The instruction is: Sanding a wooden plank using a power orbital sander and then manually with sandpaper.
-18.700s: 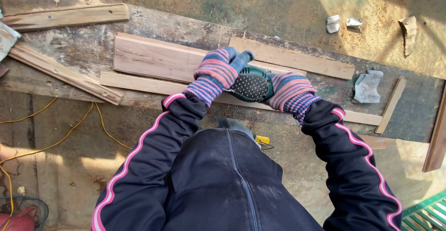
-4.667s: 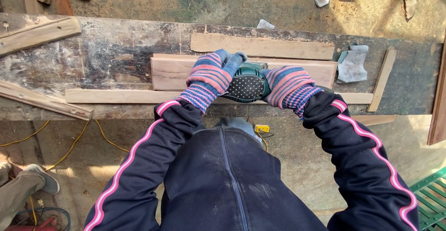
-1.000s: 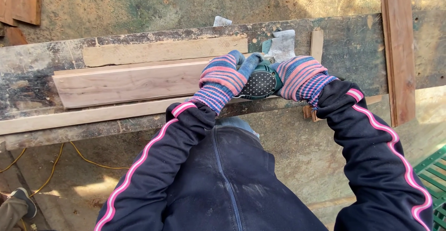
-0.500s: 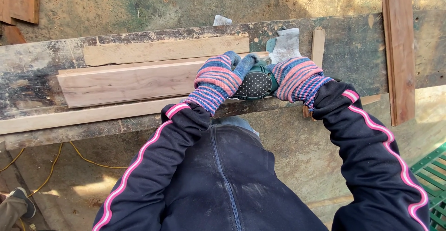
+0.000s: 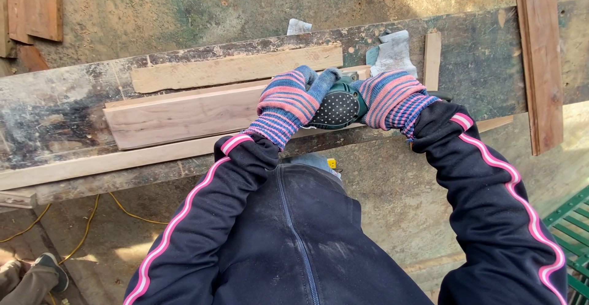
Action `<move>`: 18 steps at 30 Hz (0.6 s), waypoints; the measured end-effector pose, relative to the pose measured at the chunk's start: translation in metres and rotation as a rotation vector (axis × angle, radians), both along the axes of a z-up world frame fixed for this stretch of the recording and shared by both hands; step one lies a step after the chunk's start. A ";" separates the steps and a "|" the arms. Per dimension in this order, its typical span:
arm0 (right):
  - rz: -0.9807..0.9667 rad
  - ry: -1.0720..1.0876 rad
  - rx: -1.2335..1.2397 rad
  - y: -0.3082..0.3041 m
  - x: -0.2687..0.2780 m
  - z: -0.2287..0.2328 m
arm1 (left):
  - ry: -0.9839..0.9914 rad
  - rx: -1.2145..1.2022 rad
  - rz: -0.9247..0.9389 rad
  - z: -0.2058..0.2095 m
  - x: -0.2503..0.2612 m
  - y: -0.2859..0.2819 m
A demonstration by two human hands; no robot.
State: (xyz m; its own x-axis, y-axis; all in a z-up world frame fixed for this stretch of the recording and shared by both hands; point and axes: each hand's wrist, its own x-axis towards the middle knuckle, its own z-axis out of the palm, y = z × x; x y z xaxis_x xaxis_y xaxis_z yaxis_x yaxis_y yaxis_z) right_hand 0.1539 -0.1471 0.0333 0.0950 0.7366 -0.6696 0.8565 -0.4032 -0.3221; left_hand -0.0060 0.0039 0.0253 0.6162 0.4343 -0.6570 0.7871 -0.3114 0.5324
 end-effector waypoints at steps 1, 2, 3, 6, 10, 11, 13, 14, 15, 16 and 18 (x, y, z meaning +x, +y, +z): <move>0.035 -0.001 -0.057 0.001 -0.001 -0.005 | 0.002 0.005 0.000 0.000 -0.003 0.002; 0.070 -0.001 -0.114 0.003 -0.002 -0.009 | 0.004 0.011 0.001 0.000 -0.006 0.003; 0.071 -0.001 -0.113 0.009 -0.007 0.002 | 0.004 0.012 0.001 -0.001 -0.010 0.005; 0.073 -0.074 -0.138 0.019 -0.019 0.018 | -0.024 0.015 0.005 0.000 -0.021 0.011; 0.078 -0.028 -0.048 0.023 -0.031 0.020 | -0.025 0.009 -0.012 -0.002 -0.036 0.014; 0.084 -0.068 -0.047 0.027 -0.036 0.028 | -0.023 0.013 -0.021 -0.003 -0.039 0.015; 0.092 -0.054 -0.062 0.030 -0.042 0.028 | -0.031 0.016 -0.022 0.000 -0.046 0.018; 0.100 -0.042 -0.079 0.031 -0.044 0.028 | -0.040 0.018 -0.023 0.000 -0.049 0.019; 0.100 -0.042 -0.082 0.032 -0.046 0.029 | -0.040 0.016 -0.023 -0.002 -0.051 0.020; 0.084 -0.035 -0.099 0.032 -0.048 0.029 | -0.042 0.011 -0.016 -0.004 -0.053 0.020; 0.071 -0.026 -0.115 0.035 -0.053 0.029 | -0.042 0.006 -0.008 -0.003 -0.057 0.024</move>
